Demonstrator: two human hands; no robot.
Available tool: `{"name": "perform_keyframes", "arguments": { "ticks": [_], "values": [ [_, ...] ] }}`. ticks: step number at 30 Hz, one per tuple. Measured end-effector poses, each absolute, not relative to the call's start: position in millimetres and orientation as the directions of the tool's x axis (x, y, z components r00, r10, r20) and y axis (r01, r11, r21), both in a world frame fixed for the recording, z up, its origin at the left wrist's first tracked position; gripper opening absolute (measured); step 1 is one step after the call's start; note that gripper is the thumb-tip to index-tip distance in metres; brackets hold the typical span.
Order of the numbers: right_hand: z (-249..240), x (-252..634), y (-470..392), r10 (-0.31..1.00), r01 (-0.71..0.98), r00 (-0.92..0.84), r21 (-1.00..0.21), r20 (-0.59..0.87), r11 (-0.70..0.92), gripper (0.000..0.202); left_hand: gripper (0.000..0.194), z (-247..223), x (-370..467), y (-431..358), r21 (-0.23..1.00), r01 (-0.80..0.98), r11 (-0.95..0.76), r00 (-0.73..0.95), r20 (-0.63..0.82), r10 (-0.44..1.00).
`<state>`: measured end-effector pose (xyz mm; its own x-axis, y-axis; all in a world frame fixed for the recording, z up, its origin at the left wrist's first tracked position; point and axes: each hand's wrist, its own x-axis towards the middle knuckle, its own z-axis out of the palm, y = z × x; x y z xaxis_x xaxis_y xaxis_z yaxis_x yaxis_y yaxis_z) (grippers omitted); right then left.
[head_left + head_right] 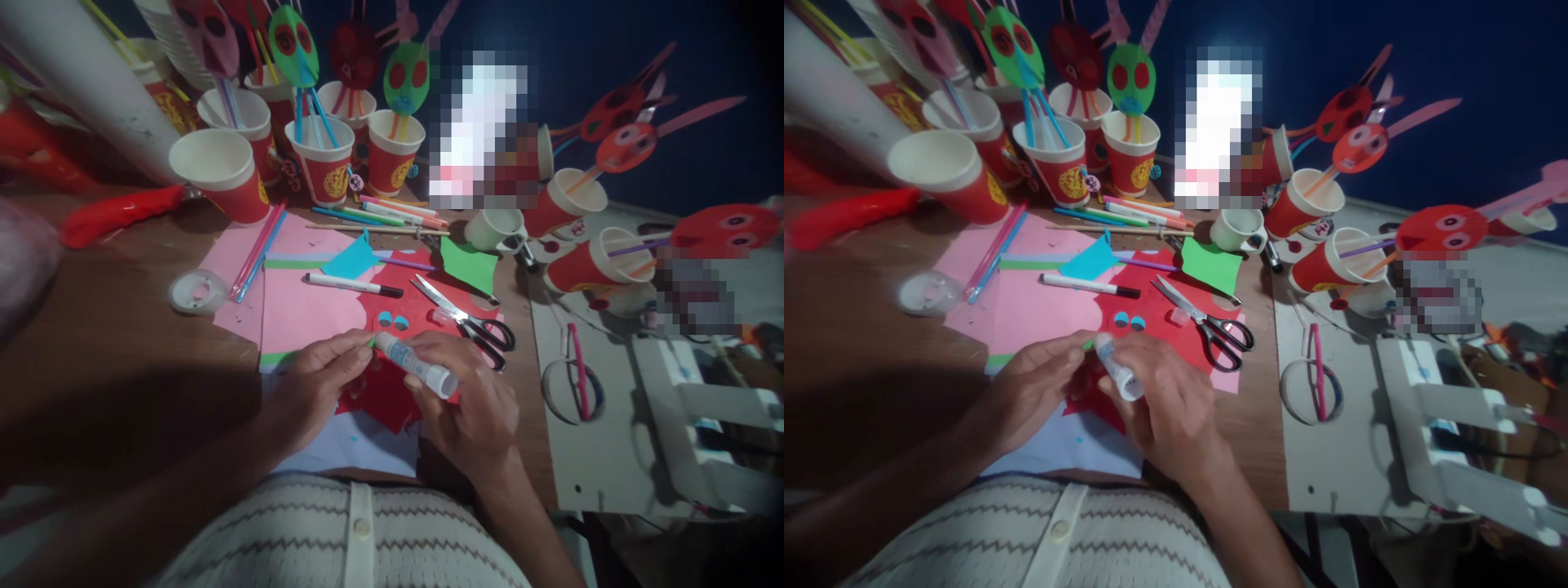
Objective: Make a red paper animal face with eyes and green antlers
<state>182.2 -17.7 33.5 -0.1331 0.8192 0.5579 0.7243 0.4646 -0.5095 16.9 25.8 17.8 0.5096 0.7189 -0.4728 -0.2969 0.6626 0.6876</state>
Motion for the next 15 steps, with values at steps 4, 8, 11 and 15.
{"name": "perform_keyframes", "arguments": {
  "ticks": [4,8,11,15],
  "values": [
    [34.1,182.1,-18.7,0.826,0.732,-0.126,-0.511,0.549,0.451,0.023,0.017,16.9,15.6,26.3,0.74,-0.239,0.629,0.514,-0.453,0.728],
    [34.7,181.8,-19.3,0.827,0.711,-0.126,-0.531,0.548,0.461,0.025,0.016,16.9,15.0,26.4,0.74,-0.214,0.638,0.495,-0.481,0.724],
    [34.8,181.1,-19.5,0.817,0.701,-0.118,-0.536,0.564,0.471,0.028,0.015,17.4,14.5,26.5,0.732,-0.225,0.644,0.499,-0.481,0.721],
    [34.3,179.9,-20.0,0.818,0.712,-0.108,-0.531,0.565,0.46,0.027,0.017,17.9,13.3,26.9,0.732,-0.226,0.642,0.514,-0.471,0.717]
  ]
}}
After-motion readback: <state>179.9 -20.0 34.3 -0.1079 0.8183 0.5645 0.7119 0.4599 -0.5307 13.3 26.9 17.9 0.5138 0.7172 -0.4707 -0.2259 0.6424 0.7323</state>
